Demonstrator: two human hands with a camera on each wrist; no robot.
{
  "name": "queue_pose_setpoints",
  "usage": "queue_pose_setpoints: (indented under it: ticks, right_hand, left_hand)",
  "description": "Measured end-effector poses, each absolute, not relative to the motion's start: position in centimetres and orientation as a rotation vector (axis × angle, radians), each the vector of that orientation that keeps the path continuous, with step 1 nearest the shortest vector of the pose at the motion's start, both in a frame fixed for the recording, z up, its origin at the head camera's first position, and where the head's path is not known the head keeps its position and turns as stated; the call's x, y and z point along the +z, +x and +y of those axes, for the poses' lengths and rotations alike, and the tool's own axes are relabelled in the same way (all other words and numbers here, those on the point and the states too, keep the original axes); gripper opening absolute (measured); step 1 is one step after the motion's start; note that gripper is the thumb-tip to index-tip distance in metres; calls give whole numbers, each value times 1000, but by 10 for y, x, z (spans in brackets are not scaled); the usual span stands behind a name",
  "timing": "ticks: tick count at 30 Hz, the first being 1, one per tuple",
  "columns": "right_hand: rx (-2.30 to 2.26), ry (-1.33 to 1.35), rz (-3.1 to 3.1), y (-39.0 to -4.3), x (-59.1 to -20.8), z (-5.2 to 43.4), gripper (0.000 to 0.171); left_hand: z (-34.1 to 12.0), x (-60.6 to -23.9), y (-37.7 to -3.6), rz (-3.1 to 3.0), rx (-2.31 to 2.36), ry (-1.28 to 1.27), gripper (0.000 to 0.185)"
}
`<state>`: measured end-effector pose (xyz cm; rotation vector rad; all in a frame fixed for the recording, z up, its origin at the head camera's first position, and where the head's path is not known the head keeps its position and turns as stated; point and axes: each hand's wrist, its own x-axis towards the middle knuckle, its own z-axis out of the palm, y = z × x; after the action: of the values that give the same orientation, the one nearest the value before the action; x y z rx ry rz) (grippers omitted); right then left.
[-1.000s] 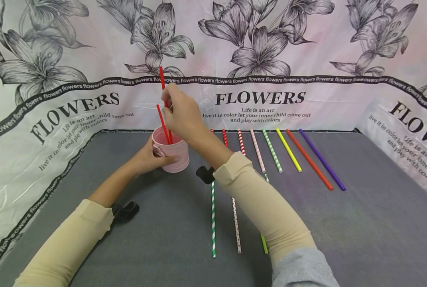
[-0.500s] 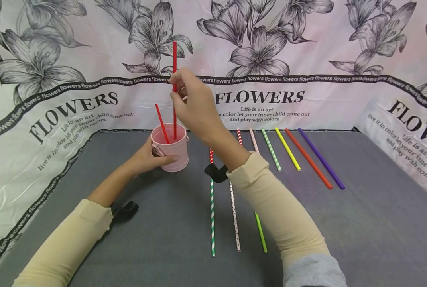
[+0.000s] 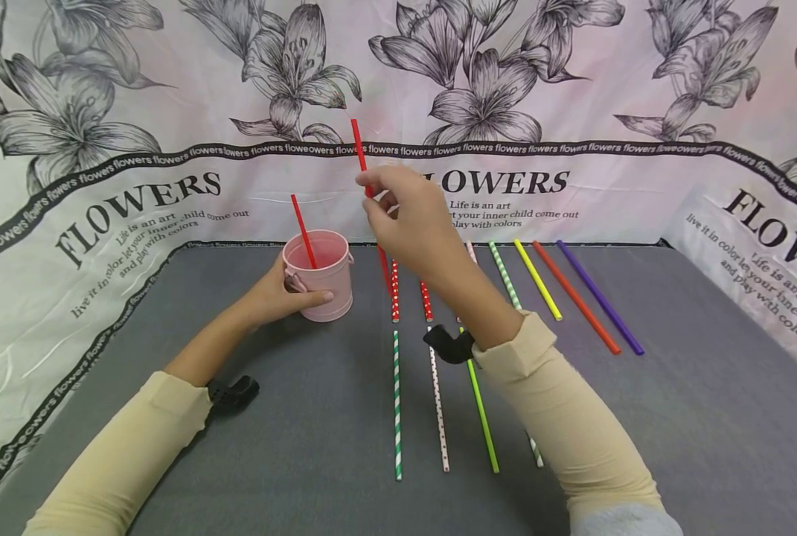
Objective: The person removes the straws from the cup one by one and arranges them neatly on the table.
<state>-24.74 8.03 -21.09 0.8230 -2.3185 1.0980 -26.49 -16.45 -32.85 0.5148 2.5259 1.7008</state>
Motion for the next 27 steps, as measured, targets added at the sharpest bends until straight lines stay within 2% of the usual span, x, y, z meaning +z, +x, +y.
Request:
queue_pose_setpoints:
  ticks: [11,18,27]
  right_hand:
    - [975,761,-2569,-220,-221,120,33]
    - [909,707,-2641,-211,-238,146,38]
    - [785,683,-2751,-203,-263,180,35]
  left_hand:
    - [-172,-357,-288,2542,1715,508,96]
    - [-173,-359,-289,2566,1698,516,96]
    - [-172,-357,-287,2571,1692,492,95]
